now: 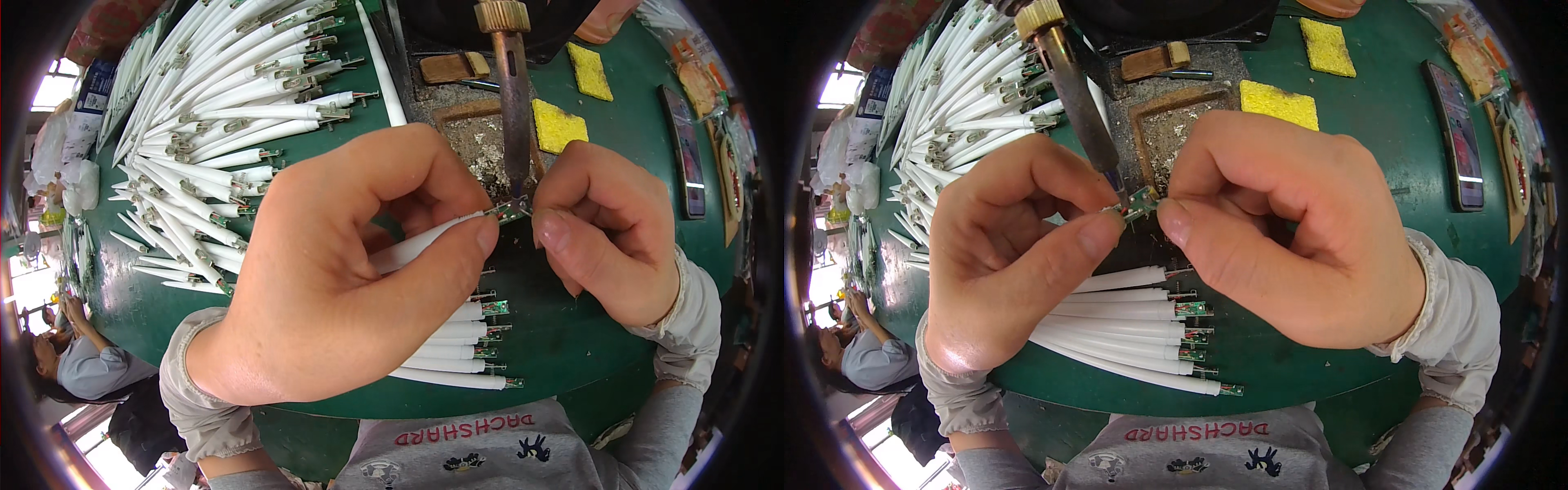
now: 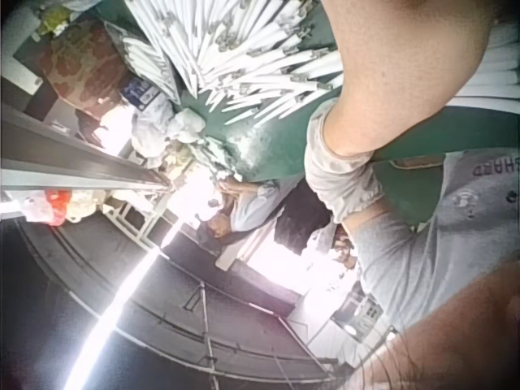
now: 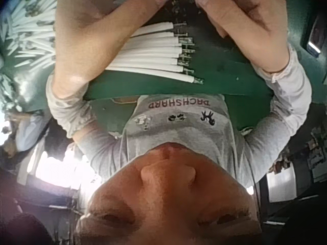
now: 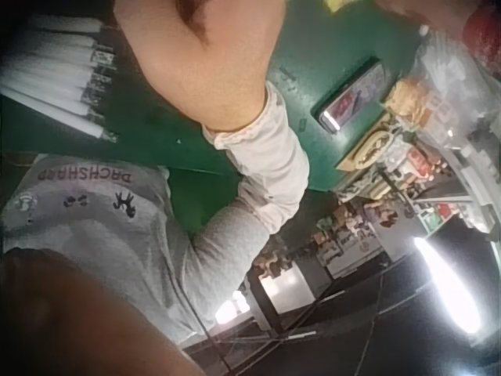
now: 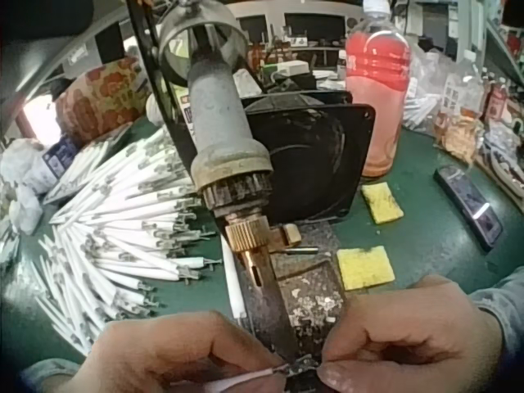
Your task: The person wipes a soldering iron with a sponge, then solders wires onto the circuit boards of plastic tubes using the soldering iron and solder wire. Finally, the person gathers the assembled tubes.
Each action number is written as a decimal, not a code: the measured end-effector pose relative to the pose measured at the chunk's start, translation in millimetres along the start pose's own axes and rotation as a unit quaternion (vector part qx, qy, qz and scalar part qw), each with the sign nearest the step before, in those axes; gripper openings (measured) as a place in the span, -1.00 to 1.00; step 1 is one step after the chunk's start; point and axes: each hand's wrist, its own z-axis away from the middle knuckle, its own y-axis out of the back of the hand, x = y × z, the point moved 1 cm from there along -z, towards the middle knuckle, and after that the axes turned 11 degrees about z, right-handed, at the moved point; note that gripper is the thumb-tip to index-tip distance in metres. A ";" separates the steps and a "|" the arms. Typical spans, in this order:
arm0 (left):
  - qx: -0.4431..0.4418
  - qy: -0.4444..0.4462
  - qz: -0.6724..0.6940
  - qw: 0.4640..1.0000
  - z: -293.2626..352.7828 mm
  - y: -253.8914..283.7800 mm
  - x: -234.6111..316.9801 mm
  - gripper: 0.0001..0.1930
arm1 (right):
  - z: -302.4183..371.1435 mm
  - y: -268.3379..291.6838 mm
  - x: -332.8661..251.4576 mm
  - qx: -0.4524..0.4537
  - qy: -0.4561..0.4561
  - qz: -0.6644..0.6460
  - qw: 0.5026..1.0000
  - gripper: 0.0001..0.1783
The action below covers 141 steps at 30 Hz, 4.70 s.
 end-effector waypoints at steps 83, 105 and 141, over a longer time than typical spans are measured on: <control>0.025 -0.300 -0.602 0.740 -11.1 34.4 -23.5 -0.74 | 2.6 -7.7 9.4 0.004 0.033 0.047 0.998 -0.87; -0.102 -0.111 -0.338 0.929 23.6 8.5 7.4 -0.77 | 6.6 -8.1 0.8 -0.009 0.001 0.079 0.997 -0.88; -0.092 0.190 0.110 0.971 14.1 -4.3 -2.9 -0.83 | 15.8 -4.2 7.0 0.109 0.452 0.433 0.772 -0.68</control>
